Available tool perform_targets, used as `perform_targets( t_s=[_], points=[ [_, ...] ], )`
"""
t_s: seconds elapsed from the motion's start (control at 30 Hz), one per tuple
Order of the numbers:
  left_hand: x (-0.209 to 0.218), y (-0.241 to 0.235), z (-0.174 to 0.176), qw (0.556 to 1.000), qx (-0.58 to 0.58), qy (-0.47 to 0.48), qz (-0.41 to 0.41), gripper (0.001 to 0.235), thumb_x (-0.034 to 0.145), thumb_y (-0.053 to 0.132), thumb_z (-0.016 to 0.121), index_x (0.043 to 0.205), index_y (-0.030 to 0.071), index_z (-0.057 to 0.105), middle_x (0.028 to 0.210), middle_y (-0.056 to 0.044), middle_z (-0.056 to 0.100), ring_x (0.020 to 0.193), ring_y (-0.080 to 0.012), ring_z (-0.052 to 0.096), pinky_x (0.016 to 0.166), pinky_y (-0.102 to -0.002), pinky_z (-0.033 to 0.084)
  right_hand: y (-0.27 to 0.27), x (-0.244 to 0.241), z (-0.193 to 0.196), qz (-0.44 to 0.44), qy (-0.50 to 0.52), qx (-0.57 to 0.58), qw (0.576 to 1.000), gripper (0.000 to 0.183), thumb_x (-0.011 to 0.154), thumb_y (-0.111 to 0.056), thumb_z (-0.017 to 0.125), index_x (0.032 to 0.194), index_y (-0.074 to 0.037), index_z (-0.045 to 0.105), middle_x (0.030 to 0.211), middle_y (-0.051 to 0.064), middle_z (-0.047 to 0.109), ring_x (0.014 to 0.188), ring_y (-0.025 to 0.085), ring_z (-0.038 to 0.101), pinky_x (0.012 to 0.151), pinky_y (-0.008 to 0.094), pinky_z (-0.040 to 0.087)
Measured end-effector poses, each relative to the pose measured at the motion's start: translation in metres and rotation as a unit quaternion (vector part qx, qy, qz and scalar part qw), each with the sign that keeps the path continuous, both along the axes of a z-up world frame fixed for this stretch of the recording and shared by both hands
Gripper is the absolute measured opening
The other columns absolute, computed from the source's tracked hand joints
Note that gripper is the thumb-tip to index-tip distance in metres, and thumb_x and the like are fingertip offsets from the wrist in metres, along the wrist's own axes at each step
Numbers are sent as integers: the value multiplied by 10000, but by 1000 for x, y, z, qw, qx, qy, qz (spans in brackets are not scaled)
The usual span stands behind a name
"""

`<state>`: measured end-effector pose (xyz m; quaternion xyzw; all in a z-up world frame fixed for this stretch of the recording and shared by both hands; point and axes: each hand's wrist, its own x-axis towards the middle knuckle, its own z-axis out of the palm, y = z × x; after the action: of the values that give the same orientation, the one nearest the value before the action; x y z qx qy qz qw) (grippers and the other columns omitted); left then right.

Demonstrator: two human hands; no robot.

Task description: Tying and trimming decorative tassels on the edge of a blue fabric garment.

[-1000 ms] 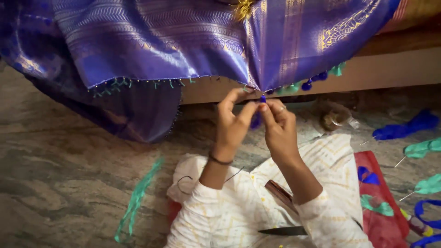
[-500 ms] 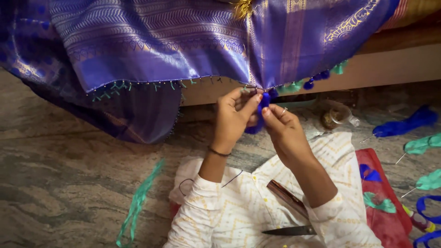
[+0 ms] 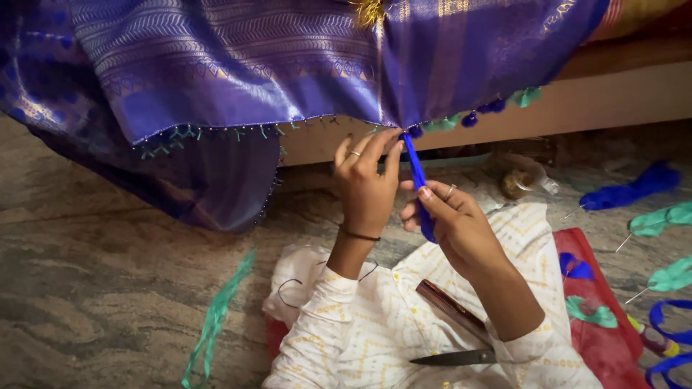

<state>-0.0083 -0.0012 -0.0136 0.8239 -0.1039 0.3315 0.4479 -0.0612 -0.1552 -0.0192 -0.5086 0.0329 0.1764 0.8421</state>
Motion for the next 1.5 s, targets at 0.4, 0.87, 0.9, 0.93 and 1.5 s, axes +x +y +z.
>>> perform_targets(
  t_s=[0.4,0.87,0.9,0.93,1.5],
  points=[
    [-6,-11,0,990,97,-55,91,94,922,139,747,1012,112,752,1003,-36,735,910,-227,695,1161,-508,376,-9,-4,6,15,3,-18,1000,295,1067,-162,496,1191,44,668,806,85,705,710,144,657,702,276,524],
    [14,1,-36,985,-156,66,-30,127,926,182,665,992,86,714,977,-25,711,975,-180,661,1055,-405,427,-15,-8,5,15,15,15,1000,266,1070,-166,502,1152,26,667,794,89,708,684,150,652,703,297,546],
    [24,3,-46,945,-274,126,-125,165,971,204,651,1023,66,725,1005,-12,716,986,-144,648,1005,-346,450,-16,-8,4,18,12,25,999,271,1071,-166,501,1158,29,668,804,91,712,694,152,656,708,292,537],
    [33,5,-56,878,-384,183,-217,208,1016,225,637,1053,46,735,1033,1,722,998,-109,634,955,-286,472,-17,-8,4,21,9,36,999,276,1072,-165,499,1163,33,669,814,94,715,704,155,660,713,287,529],
    [2,-19,-48,860,-416,176,-237,102,1038,126,635,1034,24,637,1016,-52,718,846,-71,633,761,-237,502,-2,4,-62,35,-10,-89,995,252,1066,-181,505,1068,17,660,803,89,713,691,171,673,683,307,552]
  ],
)
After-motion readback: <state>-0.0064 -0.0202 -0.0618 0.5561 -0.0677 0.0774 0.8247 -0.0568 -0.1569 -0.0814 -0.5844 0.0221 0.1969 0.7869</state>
